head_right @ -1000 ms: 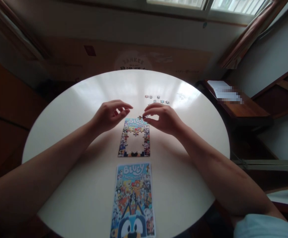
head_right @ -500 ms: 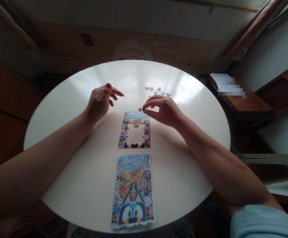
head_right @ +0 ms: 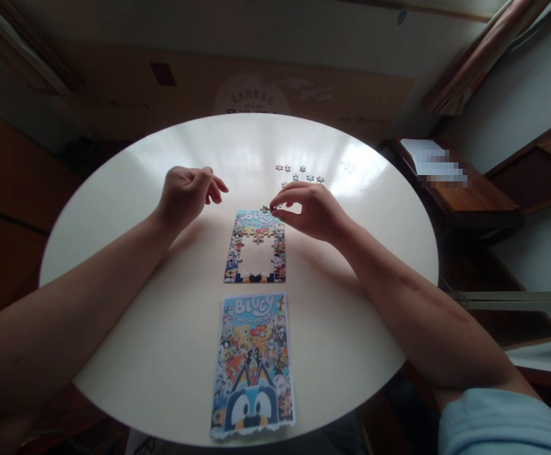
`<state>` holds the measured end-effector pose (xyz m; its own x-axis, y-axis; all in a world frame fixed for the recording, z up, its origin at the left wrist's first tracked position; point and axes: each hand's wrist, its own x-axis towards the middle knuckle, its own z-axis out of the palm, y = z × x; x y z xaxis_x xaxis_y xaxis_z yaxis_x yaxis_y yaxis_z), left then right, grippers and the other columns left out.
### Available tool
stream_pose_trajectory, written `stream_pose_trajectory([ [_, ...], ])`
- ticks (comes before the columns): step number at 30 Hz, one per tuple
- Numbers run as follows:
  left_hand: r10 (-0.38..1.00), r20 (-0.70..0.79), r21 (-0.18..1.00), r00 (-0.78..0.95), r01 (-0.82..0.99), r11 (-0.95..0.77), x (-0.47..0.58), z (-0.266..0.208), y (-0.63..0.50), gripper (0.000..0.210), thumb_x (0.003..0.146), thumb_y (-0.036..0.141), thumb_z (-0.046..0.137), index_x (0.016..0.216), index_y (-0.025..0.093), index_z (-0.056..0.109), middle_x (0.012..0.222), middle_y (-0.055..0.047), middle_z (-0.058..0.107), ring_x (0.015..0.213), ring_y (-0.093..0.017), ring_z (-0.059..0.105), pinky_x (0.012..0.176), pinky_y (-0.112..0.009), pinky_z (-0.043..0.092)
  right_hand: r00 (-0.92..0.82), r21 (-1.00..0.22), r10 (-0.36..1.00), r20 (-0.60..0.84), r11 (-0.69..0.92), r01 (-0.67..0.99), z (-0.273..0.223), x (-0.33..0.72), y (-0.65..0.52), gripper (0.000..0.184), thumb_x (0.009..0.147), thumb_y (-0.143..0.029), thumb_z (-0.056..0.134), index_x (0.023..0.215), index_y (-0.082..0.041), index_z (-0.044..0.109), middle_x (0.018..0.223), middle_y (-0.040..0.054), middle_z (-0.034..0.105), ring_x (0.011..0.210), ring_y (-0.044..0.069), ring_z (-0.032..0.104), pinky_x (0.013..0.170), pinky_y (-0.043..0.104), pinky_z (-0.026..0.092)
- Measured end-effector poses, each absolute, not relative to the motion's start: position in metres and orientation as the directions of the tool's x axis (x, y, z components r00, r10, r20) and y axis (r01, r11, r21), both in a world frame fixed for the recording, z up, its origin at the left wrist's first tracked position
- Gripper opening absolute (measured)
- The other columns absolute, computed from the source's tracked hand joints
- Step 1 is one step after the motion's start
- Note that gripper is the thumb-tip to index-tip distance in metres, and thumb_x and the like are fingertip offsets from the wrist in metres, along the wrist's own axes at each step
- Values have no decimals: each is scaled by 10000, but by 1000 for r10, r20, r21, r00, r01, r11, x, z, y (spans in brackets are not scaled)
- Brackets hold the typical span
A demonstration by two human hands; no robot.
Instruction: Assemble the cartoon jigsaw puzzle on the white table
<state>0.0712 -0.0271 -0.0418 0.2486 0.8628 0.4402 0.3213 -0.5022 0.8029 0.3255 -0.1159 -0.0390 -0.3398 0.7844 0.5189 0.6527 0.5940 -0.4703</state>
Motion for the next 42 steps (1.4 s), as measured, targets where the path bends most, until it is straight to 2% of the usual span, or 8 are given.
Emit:
stream_pose_trajectory([
  [20,856,470,798,215,310,-516,70,-42,-24,521,935,286,442,452,162,595,544,-80,663,461,-98,556,502,-246,451,-328,-466,765,554,612,640,-38,328,-114,91,859,-246,738,926,-231,796,940,24,761,749,146,683,627,288,545],
  [23,859,468,790,207,339,-512,66,-43,-23,519,932,318,448,470,165,630,560,-70,681,494,-115,599,522,-248,463,-226,-471,764,605,571,672,-30,342,-110,115,862,-288,732,932,-224,797,945,40,765,731,151,682,560,275,520],
  [26,878,437,798,198,365,-479,62,-44,-21,511,924,359,454,487,176,647,593,-57,704,504,-124,608,534,-251,474,-18,-509,754,656,460,728,-26,369,-101,187,867,-359,715,956,-216,796,962,62,769,720,173,690,511,277,491],
  [28,899,407,827,163,353,-438,60,-45,-19,503,910,372,460,483,182,644,589,-54,701,499,-125,600,522,-248,464,133,-546,732,668,361,756,-29,389,-93,234,843,-405,721,948,-209,793,1007,81,773,751,199,695,582,312,533],
  [30,927,352,872,126,315,-374,58,-47,-17,496,896,374,459,473,183,635,576,-55,691,485,-126,581,498,-247,446,264,-621,765,587,216,753,-38,407,-85,277,839,-439,700,968,-210,787,1053,80,773,809,214,702,763,365,573],
  [31,941,318,896,111,288,-337,58,-47,-16,492,883,373,462,457,185,620,558,-57,678,466,-126,563,478,-248,430,284,-635,779,560,183,750,-44,414,-81,299,844,-447,684,974,-198,787,1041,91,777,809,222,702,794,379,571],
  [34,973,222,950,57,214,-229,56,-49,-13,474,848,370,471,425,188,584,569,-73,675,445,-122,528,432,-245,386,275,-651,837,473,122,749,-60,425,-74,302,831,-451,677,949,-198,792,969,92,793,756,230,698,763,381,574],
  [42,979,201,959,42,196,-206,53,-48,-13,468,843,387,487,425,195,573,585,-75,667,443,-125,498,430,-255,379,41,-618,977,208,98,780,-58,420,-80,231,826,-401,685,922,-234,813,953,60,787,776,208,691,747,332,553],
])
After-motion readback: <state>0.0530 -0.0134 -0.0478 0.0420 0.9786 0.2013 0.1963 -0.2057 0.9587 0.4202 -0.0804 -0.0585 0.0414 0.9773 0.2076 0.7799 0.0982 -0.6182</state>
